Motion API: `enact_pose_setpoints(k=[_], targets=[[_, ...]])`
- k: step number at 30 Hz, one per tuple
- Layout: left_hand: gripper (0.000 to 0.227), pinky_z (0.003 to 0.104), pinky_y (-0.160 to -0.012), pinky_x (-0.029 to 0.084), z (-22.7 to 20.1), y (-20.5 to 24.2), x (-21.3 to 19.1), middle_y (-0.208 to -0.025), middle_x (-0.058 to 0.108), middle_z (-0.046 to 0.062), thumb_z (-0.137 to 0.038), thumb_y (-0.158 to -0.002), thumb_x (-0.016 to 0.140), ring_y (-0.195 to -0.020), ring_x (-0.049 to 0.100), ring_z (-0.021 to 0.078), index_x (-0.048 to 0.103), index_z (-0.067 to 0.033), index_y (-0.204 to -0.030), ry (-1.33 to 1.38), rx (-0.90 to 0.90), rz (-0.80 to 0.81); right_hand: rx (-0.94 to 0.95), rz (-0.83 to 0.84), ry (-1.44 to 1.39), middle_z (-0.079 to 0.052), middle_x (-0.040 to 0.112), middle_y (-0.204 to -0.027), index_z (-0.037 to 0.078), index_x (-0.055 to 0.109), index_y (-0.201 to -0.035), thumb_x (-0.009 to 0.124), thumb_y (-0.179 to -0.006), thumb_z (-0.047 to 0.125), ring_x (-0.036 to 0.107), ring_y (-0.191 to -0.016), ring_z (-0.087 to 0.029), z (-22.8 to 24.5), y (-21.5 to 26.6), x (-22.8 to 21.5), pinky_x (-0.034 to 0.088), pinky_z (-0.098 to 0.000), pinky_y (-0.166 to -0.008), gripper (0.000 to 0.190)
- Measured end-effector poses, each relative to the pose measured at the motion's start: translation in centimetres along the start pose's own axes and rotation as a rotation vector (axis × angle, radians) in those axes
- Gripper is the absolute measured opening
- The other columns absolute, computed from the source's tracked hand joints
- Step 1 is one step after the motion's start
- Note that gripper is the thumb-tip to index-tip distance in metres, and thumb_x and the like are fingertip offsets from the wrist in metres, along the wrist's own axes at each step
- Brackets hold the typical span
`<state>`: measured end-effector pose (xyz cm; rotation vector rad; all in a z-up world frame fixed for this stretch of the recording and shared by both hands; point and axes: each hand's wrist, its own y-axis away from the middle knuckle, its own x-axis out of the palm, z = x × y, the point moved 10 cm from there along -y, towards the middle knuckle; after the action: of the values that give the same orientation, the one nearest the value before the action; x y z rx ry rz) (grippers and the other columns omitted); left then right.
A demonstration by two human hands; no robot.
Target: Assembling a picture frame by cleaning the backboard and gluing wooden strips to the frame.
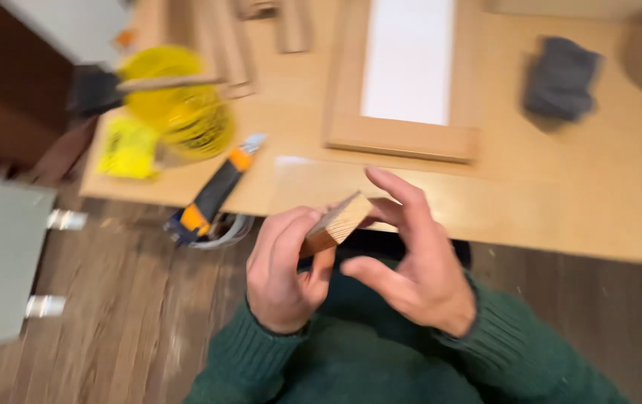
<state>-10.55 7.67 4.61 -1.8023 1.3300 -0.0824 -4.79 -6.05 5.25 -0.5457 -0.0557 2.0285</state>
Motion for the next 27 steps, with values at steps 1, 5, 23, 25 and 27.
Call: enact_pose_setpoints(k=[1, 5, 23, 25, 27], targets=[[0.047, 0.042, -0.097, 0.061, -0.5, -0.5, 1.5, -0.124, 0.066, 0.013, 0.006, -0.088, 0.075, -0.113, 0.069, 0.0336, 0.057, -0.0035, -0.13, 0.035, 0.019, 0.026, 0.017, -0.041, 0.017, -0.019, 0.062, -0.138, -0.002, 0.037, -0.151, 0.081, -0.086, 0.015, 0.065, -0.13, -0.031, -0.5, 0.0, -0.7, 0.048, -0.0383, -0.112, 0.08], [0.049, 0.043, -0.095, 0.059, -1.1, -2.3, 4.5, -0.129, 0.059, 0.021, 0.0, -0.09, 0.074, -0.116, 0.067, 0.0396, 0.052, 0.0025, -0.135, -0.04, -0.046, 0.078, 0.108, -0.091, -0.065, -0.015, 0.069, -0.138, -0.001, 0.033, -0.159, 0.078, -0.092, 0.015, 0.071, -0.126, -0.026, -1.3, -1.0, -2.3, 0.055, -0.0367, -0.111, 0.082], [0.011, 0.05, -0.077, 0.053, 11.6, -13.1, 4.5, -0.096, 0.071, 0.019, -0.011, -0.097, 0.065, -0.087, 0.067, 0.0417, 0.07, -0.0009, -0.094, -0.261, -0.16, 0.335, 0.017, 0.195, 0.836, -0.017, 0.071, -0.114, 0.001, 0.067, -0.131, 0.081, -0.082, 0.023, 0.069, -0.098, -0.033, -8.5, -6.1, -7.3, 0.058, -0.0421, -0.088, 0.055], [0.011, 0.05, -0.077, 0.054, 11.2, -12.8, 4.2, -0.096, 0.071, 0.019, -0.011, -0.097, 0.065, -0.087, 0.067, 0.0417, 0.07, -0.0011, -0.094, -0.248, -0.165, 0.317, -0.022, 0.199, 0.839, -0.018, 0.071, -0.115, 0.001, 0.068, -0.129, 0.082, -0.081, 0.024, 0.068, -0.101, -0.034, -9.1, -6.7, -5.3, 0.056, -0.0435, -0.09, 0.056], [0.01, 0.049, -0.078, 0.054, 10.6, -12.5, 3.8, -0.096, 0.071, 0.019, -0.01, -0.098, 0.065, -0.088, 0.067, 0.0417, 0.07, -0.0011, -0.096, -0.241, -0.163, 0.291, -0.218, 0.203, 0.777, -0.018, 0.07, -0.12, -0.002, 0.065, -0.135, 0.078, -0.089, 0.02, 0.065, -0.107, -0.034, -7.3, -8.0, -2.1, 0.054, -0.0426, -0.096, 0.053]])
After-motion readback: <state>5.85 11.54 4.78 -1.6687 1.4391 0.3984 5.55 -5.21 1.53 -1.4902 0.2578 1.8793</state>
